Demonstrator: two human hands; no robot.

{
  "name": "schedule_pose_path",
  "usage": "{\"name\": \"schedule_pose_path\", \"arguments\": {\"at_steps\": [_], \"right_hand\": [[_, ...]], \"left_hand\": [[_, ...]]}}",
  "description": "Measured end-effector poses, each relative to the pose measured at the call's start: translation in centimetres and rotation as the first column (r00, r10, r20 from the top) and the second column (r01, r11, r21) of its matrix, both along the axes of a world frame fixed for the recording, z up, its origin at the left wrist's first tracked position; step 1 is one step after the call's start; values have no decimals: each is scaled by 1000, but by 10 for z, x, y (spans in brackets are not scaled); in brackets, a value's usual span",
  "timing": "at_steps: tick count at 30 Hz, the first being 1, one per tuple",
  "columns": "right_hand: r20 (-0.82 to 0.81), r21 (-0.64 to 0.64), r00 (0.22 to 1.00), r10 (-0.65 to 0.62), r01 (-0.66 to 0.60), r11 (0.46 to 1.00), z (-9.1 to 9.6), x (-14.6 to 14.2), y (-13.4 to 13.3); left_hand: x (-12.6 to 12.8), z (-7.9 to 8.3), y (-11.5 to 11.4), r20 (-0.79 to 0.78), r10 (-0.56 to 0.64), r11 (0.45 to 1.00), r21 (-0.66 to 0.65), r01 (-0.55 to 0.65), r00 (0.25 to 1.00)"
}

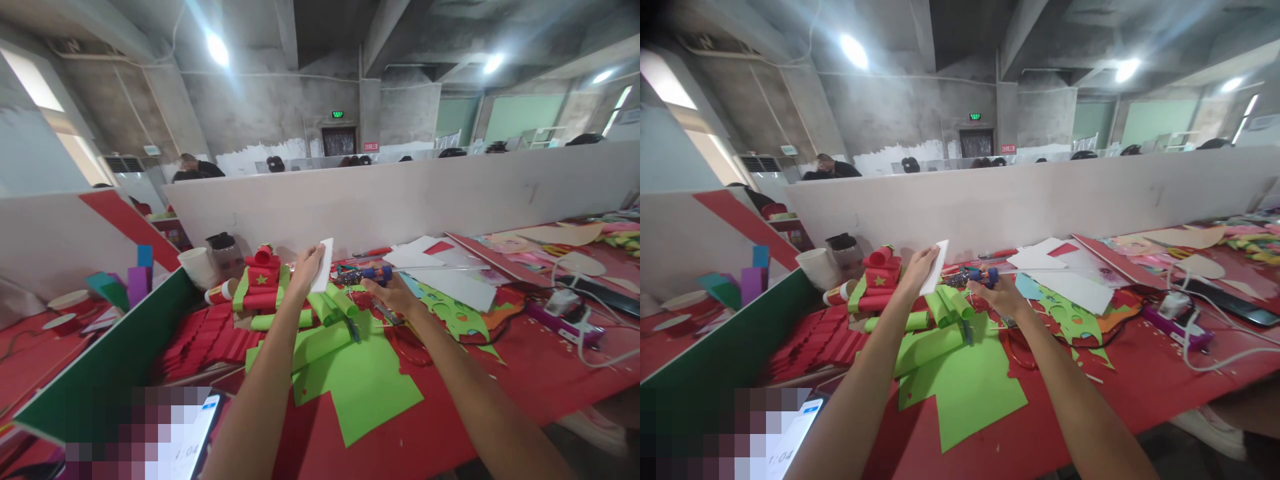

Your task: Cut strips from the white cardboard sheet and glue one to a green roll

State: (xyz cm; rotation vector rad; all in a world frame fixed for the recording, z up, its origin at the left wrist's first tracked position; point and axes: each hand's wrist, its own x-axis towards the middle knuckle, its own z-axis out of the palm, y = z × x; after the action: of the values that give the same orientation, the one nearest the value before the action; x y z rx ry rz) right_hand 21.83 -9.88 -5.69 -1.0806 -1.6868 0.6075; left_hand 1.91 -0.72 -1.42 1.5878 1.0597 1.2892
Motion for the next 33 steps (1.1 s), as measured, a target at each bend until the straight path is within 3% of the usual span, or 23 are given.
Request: {"name": "schedule_pose_path", "arguments": {"at_steps": [15,33], "right_hand": [[-41,31,982,-183,184,982,-3,3,4],[-116,73,950,-289,298,952,-5,3,12]], "left_hand": [[3,2,-6,-74,-11,1000,-3,11,997],[4,8,-16,-109,-101,994,-54,96,989]]}}
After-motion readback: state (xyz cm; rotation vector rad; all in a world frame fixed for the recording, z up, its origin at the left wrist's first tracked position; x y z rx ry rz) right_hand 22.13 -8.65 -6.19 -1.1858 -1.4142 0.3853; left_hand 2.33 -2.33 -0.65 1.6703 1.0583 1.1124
